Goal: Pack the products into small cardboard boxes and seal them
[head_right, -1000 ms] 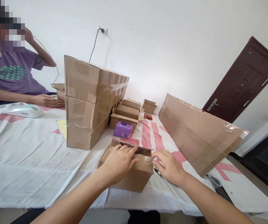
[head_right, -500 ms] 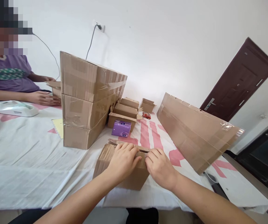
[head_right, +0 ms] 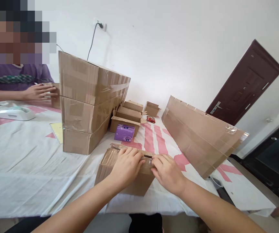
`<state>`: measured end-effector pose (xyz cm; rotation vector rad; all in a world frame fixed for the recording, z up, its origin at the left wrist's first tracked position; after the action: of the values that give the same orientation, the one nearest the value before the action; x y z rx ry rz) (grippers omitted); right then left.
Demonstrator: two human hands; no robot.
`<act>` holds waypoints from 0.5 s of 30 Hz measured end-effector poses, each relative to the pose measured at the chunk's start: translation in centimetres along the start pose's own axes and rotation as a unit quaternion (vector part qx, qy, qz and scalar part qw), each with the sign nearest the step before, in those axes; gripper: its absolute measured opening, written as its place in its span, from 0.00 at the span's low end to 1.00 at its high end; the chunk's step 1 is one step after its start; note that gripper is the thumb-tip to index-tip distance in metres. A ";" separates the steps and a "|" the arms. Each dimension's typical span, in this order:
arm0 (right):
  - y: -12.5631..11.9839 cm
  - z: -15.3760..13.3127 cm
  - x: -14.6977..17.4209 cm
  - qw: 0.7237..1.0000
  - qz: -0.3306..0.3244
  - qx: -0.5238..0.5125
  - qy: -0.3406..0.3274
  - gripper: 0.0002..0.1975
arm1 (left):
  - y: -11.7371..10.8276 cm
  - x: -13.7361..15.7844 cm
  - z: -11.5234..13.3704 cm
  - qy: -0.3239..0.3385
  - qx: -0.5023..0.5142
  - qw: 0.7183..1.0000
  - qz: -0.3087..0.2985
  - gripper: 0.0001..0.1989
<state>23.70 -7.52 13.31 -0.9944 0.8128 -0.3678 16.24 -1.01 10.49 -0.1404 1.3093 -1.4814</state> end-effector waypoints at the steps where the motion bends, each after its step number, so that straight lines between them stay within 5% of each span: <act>1: 0.2 -0.1 0.0 1.000 0.001 0.012 -0.002 0.07 | -0.1 0.0 0.1 0.001 0.003 1.000 0.007 0.06; 10: 0.9 -0.5 -1.0 0.993 -0.004 0.108 -0.048 0.09 | -0.7 0.0 0.2 0.003 0.007 0.999 0.042 0.06; 15: 0.3 0.0 -0.3 0.998 0.005 0.062 -0.009 0.08 | -0.4 0.1 0.1 0.004 0.012 0.999 0.031 0.06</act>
<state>23.48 -7.18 13.24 -0.8775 0.7688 -0.3958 16.02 -1.23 10.77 -0.0777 1.2909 -1.4452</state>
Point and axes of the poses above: each hand's wrist, its own x-axis away from the middle knuckle, its own y-axis out of the palm, z = x × y, the point moved 10 cm from there along -x, towards the middle knuckle, and after that the axes turned 12 degrees about -y, right-handed, at the moved point
